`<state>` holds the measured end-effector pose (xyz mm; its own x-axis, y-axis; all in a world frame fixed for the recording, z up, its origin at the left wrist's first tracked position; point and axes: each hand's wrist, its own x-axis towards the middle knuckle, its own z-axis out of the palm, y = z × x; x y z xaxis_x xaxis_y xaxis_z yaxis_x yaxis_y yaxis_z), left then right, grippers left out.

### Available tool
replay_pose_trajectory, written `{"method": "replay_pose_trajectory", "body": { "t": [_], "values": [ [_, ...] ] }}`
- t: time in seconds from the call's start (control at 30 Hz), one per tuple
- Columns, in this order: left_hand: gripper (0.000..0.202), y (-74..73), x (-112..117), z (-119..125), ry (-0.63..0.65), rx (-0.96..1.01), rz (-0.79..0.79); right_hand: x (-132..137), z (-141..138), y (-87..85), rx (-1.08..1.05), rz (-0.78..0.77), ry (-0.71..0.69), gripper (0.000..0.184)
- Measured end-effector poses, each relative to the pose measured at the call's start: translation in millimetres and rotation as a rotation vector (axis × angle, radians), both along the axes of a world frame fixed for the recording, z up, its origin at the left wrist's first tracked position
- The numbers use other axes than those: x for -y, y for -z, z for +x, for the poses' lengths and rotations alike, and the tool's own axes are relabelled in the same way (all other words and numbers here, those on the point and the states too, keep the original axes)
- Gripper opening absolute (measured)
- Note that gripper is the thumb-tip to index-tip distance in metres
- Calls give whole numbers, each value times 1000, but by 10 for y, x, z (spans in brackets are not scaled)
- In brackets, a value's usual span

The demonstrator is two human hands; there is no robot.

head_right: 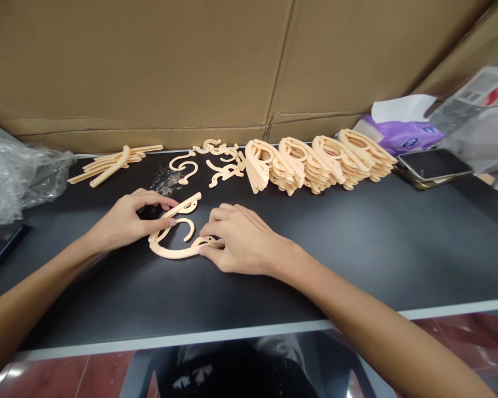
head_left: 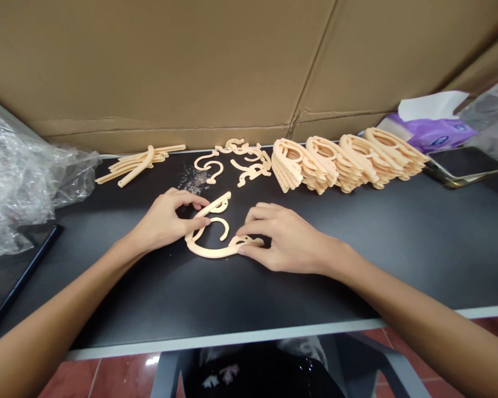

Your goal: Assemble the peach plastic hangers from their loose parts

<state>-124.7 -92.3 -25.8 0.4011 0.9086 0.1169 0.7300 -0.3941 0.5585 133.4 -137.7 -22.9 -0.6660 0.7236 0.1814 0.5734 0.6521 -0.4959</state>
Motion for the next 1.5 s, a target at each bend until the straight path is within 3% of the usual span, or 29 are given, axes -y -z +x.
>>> {"method": "replay_pose_trajectory", "body": {
  "t": [0.57,0.77,0.83,1.03,1.23,1.5],
  "values": [
    [31,24,58,71,131,23,10,-23,0,102,-53,82,-33,19],
    [31,44,69,49,186,9,-2,-44,9,132,-73,224,54,47],
    [32,42,70,40,204,3,-6,-50,11,134,-69,213,50,53],
    [32,30,73,37,233,-32,-2,-47,-1,133,-36,141,-5,47],
    [30,19,95,54,240,-16,0,-45,9,121,-45,99,-44,58],
    [27,-6,115,86,211,7,21,-56,18,117,-64,123,-88,60]
  ]
}}
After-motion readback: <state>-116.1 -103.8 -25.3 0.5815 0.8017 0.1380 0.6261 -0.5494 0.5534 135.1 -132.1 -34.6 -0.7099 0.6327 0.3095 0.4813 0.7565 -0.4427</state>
